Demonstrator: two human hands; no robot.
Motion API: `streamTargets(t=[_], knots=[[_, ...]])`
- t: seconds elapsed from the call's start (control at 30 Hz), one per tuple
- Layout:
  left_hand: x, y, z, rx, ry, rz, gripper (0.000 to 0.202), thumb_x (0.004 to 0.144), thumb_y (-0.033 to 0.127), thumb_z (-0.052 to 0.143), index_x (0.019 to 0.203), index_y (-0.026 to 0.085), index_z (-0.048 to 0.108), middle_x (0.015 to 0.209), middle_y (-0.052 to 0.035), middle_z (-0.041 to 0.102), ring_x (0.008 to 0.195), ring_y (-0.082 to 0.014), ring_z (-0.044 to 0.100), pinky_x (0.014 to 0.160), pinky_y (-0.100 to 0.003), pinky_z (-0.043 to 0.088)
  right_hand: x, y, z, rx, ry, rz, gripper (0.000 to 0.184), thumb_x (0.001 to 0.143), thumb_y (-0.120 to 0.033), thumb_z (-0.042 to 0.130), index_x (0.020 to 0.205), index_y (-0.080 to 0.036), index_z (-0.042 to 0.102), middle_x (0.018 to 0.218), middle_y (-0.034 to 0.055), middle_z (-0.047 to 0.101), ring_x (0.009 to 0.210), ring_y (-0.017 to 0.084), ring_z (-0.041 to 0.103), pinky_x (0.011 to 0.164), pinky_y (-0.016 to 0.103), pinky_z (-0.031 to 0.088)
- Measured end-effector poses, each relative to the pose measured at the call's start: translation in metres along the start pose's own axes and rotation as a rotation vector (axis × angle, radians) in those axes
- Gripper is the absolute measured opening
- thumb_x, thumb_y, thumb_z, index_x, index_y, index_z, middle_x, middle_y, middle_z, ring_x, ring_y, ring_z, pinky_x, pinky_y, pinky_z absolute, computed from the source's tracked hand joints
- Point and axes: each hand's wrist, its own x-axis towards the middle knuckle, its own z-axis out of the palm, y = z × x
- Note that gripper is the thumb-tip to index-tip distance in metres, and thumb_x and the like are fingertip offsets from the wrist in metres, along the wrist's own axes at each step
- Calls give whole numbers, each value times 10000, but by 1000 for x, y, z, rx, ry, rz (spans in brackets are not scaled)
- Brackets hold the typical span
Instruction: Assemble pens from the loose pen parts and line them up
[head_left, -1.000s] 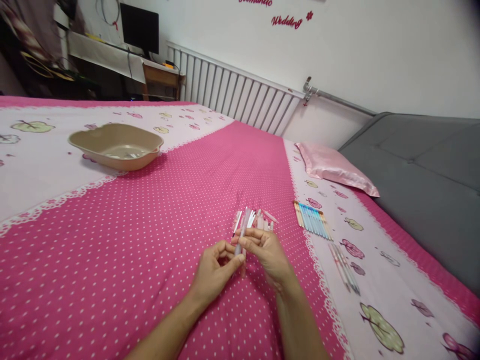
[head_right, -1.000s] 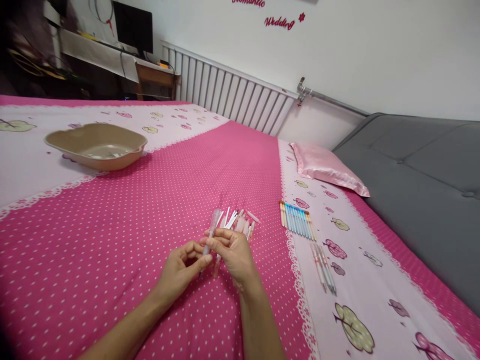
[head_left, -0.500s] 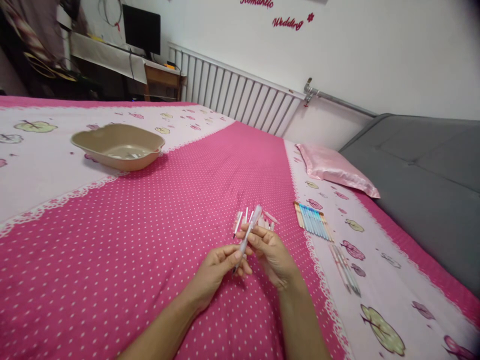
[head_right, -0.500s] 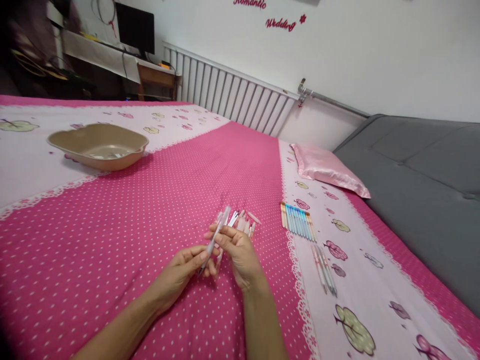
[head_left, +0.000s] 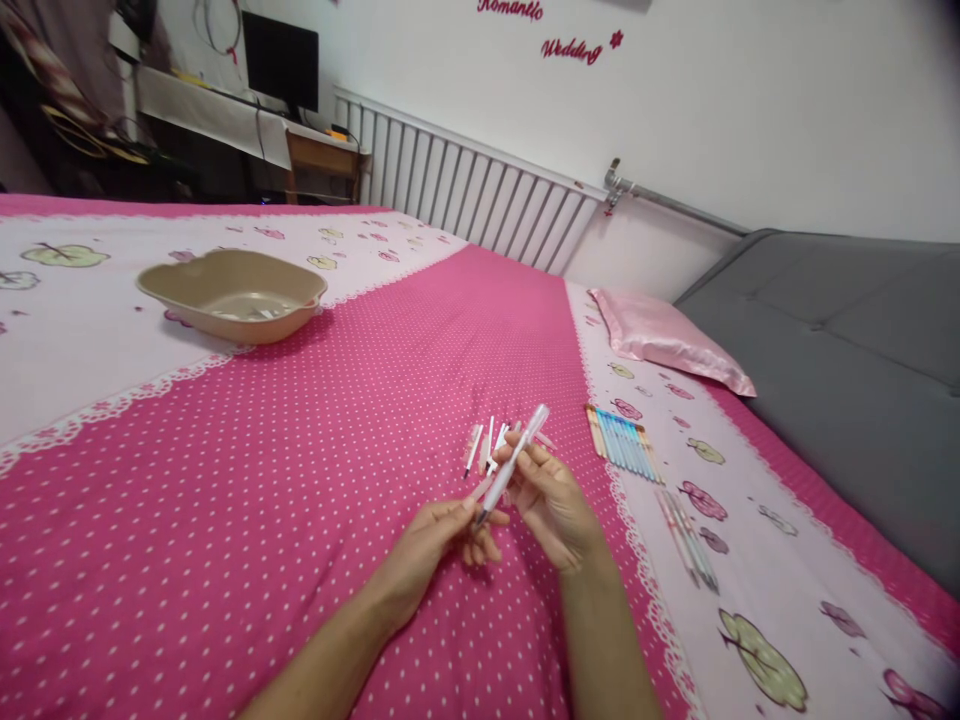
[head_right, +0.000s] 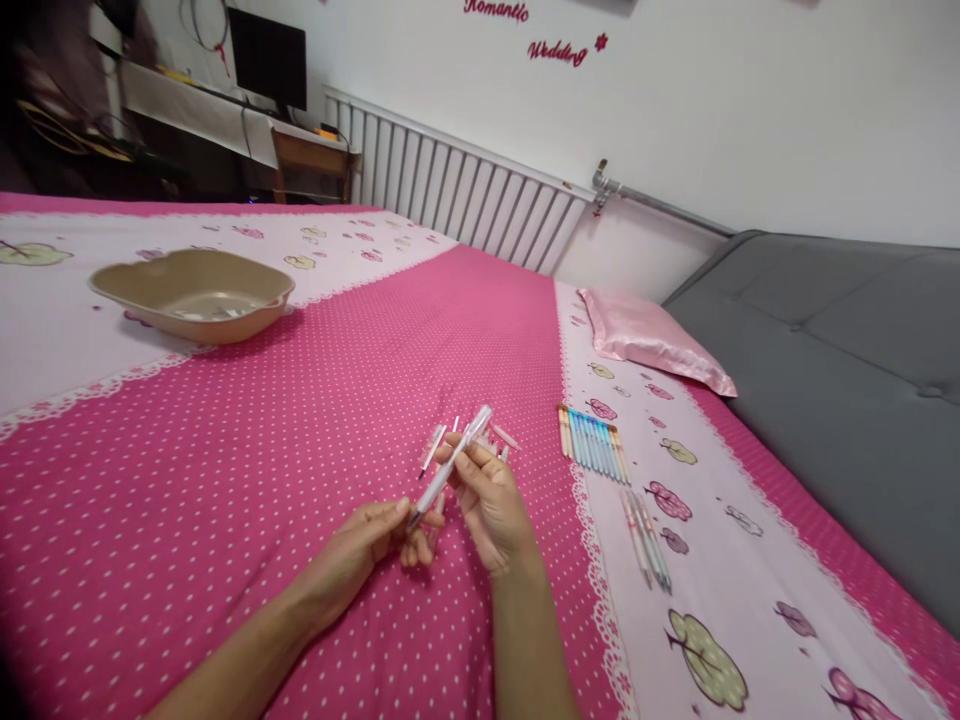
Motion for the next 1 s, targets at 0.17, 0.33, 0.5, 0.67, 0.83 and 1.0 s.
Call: streamTargets(t=[0.17, 0.33, 0.5, 0.67, 0.83, 1.0], knots=[[-1, 1, -2, 22, -23, 14, 353, 805, 454, 601, 814, 121, 720, 654, -56, 654, 600, -126, 544, 619, -239, 403, 1, 2, -3, 21, -4, -19, 221, 720, -268, 724, 934, -226, 687, 873, 7, 691, 842, 125, 616, 809, 250, 477], [-2, 2, -2, -12, -57, -17, 345, 797, 448, 617, 833, 120, 717, 679, -50, 651, 603, -115, 531, 627, -232, 401, 0, 2, -2, 20, -18, -11, 228, 703, -266, 742, 919, -216, 690, 845, 11, 698, 814, 124, 615, 756, 232, 480], [-2, 1, -2, 22, -61, -8, 295, 761, 418, 669, 752, 127, 715, 632, -32, 625, 594, -108, 509, 630, -232, 396, -1, 1, 2, -27, -25, 1, 243, 686, -274, 756, 910, -201, 696, 812, 19, 703, 765, 123, 608, 710, 223, 472], [0, 3, -1, 122, 26, -16, 337, 689, 461, 713, 628, 129, 703, 588, -32, 622, 567, -120, 503, 624, -256, 393, -1, 1, 3, -105, 1, -41, 258, 667, -294, 766, 895, -195, 699, 776, 28, 703, 729, 141, 607, 679, 253, 467], [1, 2, 1, 194, 79, -25, 327, 627, 441, 756, 593, 122, 696, 580, -35, 631, 545, -120, 501, 603, -261, 380, -2, 1, 3, -182, 20, -52, 281, 629, -296, 794, 867, -187, 692, 749, 24, 693, 752, 151, 621, 677, 253, 479], [2, -2, 0, 209, 101, -7, 291, 593, 394, 785, 582, 123, 681, 553, -16, 603, 519, -100, 476, 555, -238, 349, -5, 0, 5, -217, 43, -62, 282, 578, -253, 827, 788, -186, 651, 686, -23, 632, 645, 107, 594, 642, 233, 483]])
